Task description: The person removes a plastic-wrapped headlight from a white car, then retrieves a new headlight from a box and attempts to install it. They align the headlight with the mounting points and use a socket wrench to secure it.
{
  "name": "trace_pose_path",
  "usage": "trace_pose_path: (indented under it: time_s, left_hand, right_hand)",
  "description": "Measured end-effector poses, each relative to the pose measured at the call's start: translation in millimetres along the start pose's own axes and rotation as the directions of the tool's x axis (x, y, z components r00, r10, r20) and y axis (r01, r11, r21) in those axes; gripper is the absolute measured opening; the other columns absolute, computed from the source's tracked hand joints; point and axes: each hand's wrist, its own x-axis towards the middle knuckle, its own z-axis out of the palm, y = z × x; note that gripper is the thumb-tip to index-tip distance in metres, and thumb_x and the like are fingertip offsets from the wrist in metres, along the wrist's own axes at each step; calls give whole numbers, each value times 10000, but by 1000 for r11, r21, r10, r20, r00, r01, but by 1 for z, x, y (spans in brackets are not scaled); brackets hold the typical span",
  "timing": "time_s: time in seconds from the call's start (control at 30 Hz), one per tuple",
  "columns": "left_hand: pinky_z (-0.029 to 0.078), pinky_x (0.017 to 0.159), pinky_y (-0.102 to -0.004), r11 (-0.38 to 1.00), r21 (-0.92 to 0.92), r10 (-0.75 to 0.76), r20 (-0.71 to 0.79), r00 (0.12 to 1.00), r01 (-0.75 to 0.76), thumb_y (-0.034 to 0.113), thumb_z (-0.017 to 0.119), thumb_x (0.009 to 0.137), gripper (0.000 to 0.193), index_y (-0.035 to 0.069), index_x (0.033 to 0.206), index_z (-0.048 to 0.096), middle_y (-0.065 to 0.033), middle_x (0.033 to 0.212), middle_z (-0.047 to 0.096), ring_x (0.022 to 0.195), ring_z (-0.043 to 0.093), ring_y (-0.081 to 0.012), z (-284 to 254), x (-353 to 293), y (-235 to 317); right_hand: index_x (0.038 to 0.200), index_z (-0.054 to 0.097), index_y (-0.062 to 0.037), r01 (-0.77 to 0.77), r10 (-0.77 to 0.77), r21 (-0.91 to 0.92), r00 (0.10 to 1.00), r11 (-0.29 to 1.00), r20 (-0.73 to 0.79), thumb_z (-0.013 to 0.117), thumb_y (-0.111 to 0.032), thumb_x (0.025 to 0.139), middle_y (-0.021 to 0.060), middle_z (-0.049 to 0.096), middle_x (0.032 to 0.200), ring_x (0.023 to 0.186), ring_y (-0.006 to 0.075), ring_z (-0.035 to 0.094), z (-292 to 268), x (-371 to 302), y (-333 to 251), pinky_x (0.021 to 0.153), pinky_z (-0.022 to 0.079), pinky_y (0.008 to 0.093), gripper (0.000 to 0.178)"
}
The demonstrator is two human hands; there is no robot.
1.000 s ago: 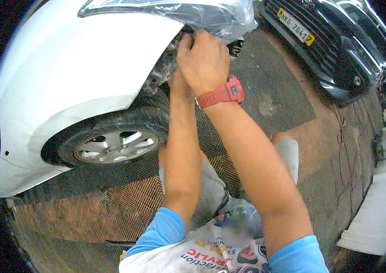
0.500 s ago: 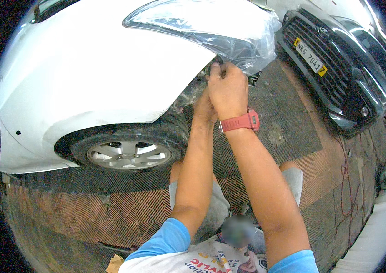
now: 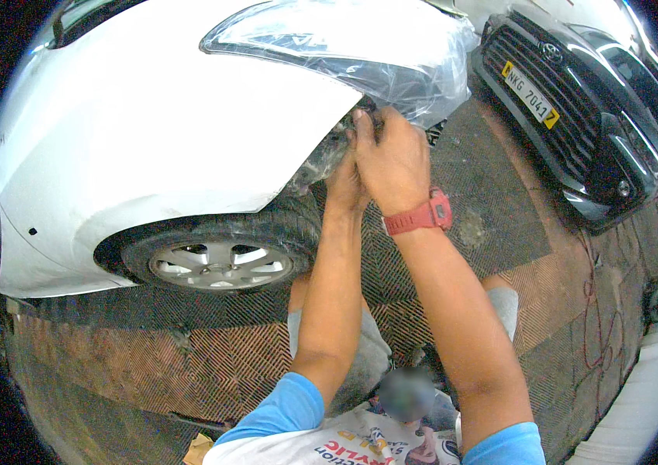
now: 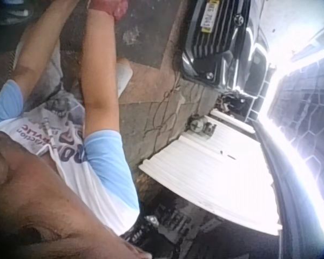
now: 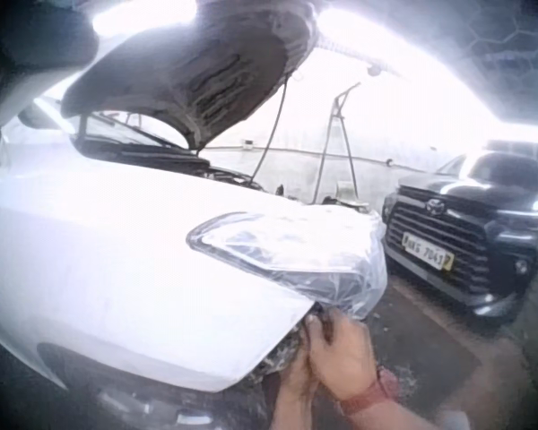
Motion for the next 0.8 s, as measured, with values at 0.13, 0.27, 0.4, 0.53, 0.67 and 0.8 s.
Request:
trace_pose_path:
  time_s: [0.13, 0.27, 0.4, 0.53, 0.67, 0.8]
  left_hand:
    - [315, 642, -272, 963, 207, 166, 56, 985, -174, 310, 598, 1036, 203, 113, 1014, 556, 44, 738, 377, 689, 349, -99, 28, -9, 12]
    - [249, 667, -271, 961, 233, 100, 202, 974, -147, 394, 530, 1052, 286, 112, 1007, 530, 42, 737, 285, 678, 247, -106, 20, -7, 7]
    - [278, 700, -264, 955, 272, 85, 128, 988, -117, 369, 508, 1064, 266, 103, 1067, 523, 43, 753, 327, 680, 272, -95, 13, -10, 11]
    - [291, 731, -262, 947, 308, 80, 28, 996, -85, 388, 499, 1063, 265, 129, 1015, 530, 35, 745, 326, 704, 308, -101, 26, -13, 10]
    - [292, 774, -289, 980, 160, 94, 155, 983, -119, 352, 573, 1034, 299, 157, 828, 478, 34, 770, 352, 755, 337, -110, 8, -14, 12]
    - [362, 755, -271, 974, 200, -61, -204, 977, 102, 675, 682, 768, 881, 65, 1375, 491, 1, 1033, 506, 754, 372, -97, -11, -38, 20]
  right_hand:
    - [915, 671, 54, -8, 10, 186, 1000, 982, -8, 677, -283, 961, 155, 674, 740, 639, 198, 610, -25, -15, 17, 639, 488, 336, 341]
    - [953, 622, 49, -103, 109, 208, 994, 973, -20, 690, -263, 960, 151, 649, 736, 634, 203, 561, -58, -40, 76, 635, 477, 363, 319]
    - [1002, 617, 56, -208, 201, 111, 977, 972, 70, 694, -222, 963, 148, 652, 832, 753, 162, 587, -90, -82, 165, 710, 487, 323, 291]
    - [1032, 616, 59, -306, 291, 86, 944, 948, 158, 687, -156, 963, 125, 675, 886, 795, 180, 613, -124, -97, 250, 739, 494, 318, 237]
    - [1035, 605, 86, -336, 314, 52, 918, 941, 240, 686, -157, 962, 171, 694, 940, 830, 208, 641, -139, -69, 305, 773, 503, 341, 266]
    - [1050, 611, 101, -375, 329, 47, 863, 926, 384, 672, -154, 965, 213, 701, 967, 859, 274, 676, -151, -69, 325, 807, 519, 386, 275]
